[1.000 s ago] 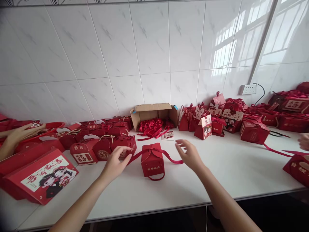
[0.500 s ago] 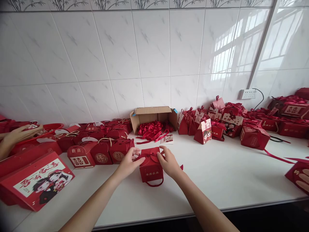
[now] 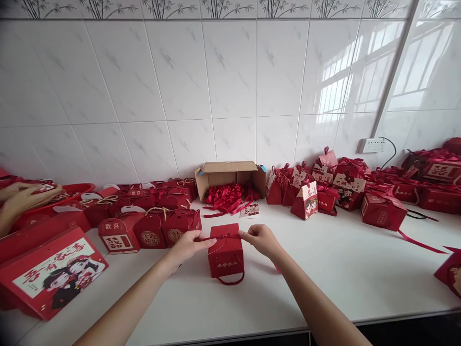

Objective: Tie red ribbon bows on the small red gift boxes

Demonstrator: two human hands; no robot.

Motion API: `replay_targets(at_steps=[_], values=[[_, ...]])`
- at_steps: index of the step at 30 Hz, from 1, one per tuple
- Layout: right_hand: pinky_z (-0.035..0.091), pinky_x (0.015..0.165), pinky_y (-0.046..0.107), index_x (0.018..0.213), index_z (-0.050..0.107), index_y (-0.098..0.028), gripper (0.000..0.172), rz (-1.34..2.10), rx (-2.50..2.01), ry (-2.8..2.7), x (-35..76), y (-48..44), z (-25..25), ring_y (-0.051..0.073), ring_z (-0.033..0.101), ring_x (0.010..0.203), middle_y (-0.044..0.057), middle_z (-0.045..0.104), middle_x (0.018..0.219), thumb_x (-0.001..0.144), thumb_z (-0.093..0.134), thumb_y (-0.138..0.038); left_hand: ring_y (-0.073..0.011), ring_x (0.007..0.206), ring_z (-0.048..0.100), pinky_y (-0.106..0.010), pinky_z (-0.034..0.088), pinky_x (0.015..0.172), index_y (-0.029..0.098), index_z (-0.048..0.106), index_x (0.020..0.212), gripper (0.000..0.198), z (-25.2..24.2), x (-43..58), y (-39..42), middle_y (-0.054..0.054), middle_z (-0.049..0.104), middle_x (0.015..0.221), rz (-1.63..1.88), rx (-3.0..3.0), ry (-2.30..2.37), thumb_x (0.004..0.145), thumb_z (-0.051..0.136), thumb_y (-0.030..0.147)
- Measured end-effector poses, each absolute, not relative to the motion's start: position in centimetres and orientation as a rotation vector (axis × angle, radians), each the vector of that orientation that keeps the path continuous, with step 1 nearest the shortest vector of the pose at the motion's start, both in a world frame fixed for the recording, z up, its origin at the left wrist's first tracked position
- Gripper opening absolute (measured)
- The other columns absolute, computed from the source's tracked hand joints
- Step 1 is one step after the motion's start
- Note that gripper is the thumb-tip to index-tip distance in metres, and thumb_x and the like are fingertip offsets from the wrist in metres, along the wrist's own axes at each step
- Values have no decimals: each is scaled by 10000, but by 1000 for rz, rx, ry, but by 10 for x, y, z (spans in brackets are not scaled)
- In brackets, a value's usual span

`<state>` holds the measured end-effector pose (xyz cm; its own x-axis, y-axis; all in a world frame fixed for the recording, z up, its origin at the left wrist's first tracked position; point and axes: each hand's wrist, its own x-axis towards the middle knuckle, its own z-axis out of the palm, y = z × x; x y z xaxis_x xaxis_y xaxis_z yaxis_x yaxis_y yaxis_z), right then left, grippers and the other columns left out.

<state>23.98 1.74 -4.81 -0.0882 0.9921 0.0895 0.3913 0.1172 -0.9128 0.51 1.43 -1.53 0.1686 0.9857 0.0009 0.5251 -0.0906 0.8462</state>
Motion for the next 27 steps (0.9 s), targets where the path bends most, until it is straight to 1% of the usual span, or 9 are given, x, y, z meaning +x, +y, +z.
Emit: replay_targets(at_steps=[3,5,8,10,13,15,21,25,27], values=[[200,494,249,540,423,-197,518,998,-1377,-1582,245,18,-46,89,262,504,-62,344,522,645,644,-654,-134,590,399,-253,273,566,191,447,584,470,-17,4,15,57,410,588,831,1794,1485,591,683,597],[211,492,249,550,430,-194,521,1046,-1363,-1574,247,16,-44,87,270,500,-55,371,534,666,625,-663,-153,630,447,-262,315,589,189,480,610,446,-19,3,14,36,474,630,844,1833,1481,617,668,593],[276,500,246,582,434,-187,508,1257,-1214,-1488,251,12,-41,87,335,506,-30,442,578,750,557,-651,-198,773,536,-290,399,691,195,528,733,400,-21,1,15,-11,571,804,863,1818,1449,649,664,561],[311,505,238,617,445,-187,457,1477,-1024,-1318,256,8,-39,88,374,519,-25,465,602,782,573,-594,-227,908,563,-323,430,790,205,526,848,392,-21,2,15,-48,583,960,887,1781,1421,659,681,512],[367,525,223,691,507,-184,342,1695,-809,-1063,260,4,-33,92,444,552,-14,520,659,796,628,-486,-268,1122,513,-386,408,930,223,496,976,419,-17,9,12,-91,543,1143,996,1822,1372,668,702,419],[409,565,222,722,546,-177,303,1748,-732,-1011,258,2,-26,91,492,570,-6,557,684,814,625,-454,-274,1190,466,-407,393,963,239,471,1024,445,-12,19,8,-91,518,1191,1079,1917,1315,677,705,389],[417,543,222,749,602,-157,328,1674,-668,-1149,239,-3,-5,89,528,556,4,590,683,801,635,-479,-255,1039,519,-393,440,867,236,395,1003,375,-5,55,7,-85,511,1072,1273,2270,1251,754,648,360],[247,413,193,673,566,-162,368,1507,-891,-1217,238,-6,-10,48,384,443,-37,521,588,712,708,-499,-255,992,528,-402,452,847,222,359,988,332,-10,57,22,-90,504,1005,1496,2363,1320,762,601,244],[193,405,204,751,607,-169,362,1353,-1025,-1313,238,-6,-17,45,315,420,-40,532,576,708,697,-517,-257,997,530,-409,457,845,220,353,996,344,-13,54,26,-92,504,1009,1533,2377,1345,750,593,220]])
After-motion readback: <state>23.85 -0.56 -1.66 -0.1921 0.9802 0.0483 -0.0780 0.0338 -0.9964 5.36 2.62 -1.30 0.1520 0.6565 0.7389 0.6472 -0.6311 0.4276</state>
